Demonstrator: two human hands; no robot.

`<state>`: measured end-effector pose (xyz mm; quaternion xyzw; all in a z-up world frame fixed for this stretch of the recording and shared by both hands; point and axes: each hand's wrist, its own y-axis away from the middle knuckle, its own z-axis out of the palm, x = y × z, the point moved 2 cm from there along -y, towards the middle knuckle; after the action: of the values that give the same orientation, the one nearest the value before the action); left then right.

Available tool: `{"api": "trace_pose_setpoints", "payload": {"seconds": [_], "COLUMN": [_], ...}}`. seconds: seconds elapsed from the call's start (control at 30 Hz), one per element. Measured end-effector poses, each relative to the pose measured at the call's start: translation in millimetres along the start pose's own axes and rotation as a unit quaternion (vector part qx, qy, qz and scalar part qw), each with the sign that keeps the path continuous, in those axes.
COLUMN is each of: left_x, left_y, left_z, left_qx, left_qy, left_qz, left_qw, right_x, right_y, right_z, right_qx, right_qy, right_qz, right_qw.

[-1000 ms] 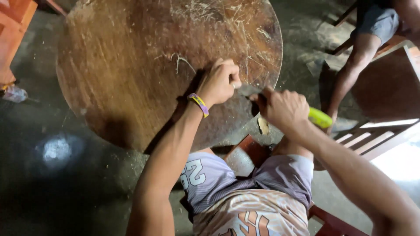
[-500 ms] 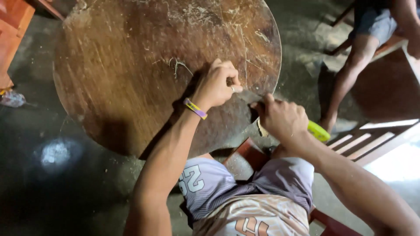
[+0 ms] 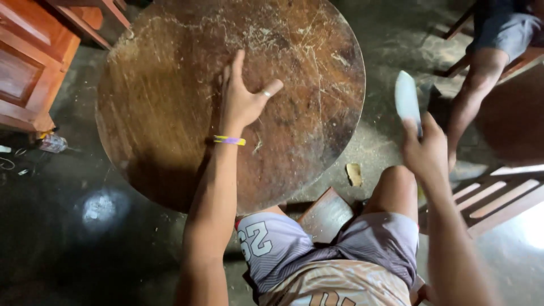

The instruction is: Scraping the surface of a wooden tabletop with a knife to remove old finish or debris.

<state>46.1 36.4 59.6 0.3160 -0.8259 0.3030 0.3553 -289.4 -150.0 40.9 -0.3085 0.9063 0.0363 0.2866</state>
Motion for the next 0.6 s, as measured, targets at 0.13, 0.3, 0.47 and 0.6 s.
{"api": "trace_pose_setpoints", "payload": {"seconds": [0.13, 0.3, 0.47, 0.6], "left_x": [-19.1, 76.0, 153.0, 214.0], "left_y": [-9.4, 36.0, 116.9, 120.3], "left_z": [-6.2, 57.8, 245.2, 308.4], "left_qx": [-0.046, -0.15, -0.318, -0.129], "left_qy": [-0.168, -0.347, -0.028, -0.387], "left_qz": [-0.122, 0.05, 0.37, 0.449], "left_qw": [0.977, 0.924, 0.873, 0.794], "right_x": [80.7, 150.6, 159.8, 180.2], "right_y": [53.3, 98.9, 90.2, 81.8], "right_z": [75.1, 196.0, 212.5, 214.0], "right_qx": [-0.015, -0.128, -0.171, -0.162], "right_qy": [-0.397, -0.612, -0.672, -0.688], "right_qz": [0.222, 0.476, 0.445, 0.441], "right_qw": [0.891, 0.618, 0.567, 0.553]}}
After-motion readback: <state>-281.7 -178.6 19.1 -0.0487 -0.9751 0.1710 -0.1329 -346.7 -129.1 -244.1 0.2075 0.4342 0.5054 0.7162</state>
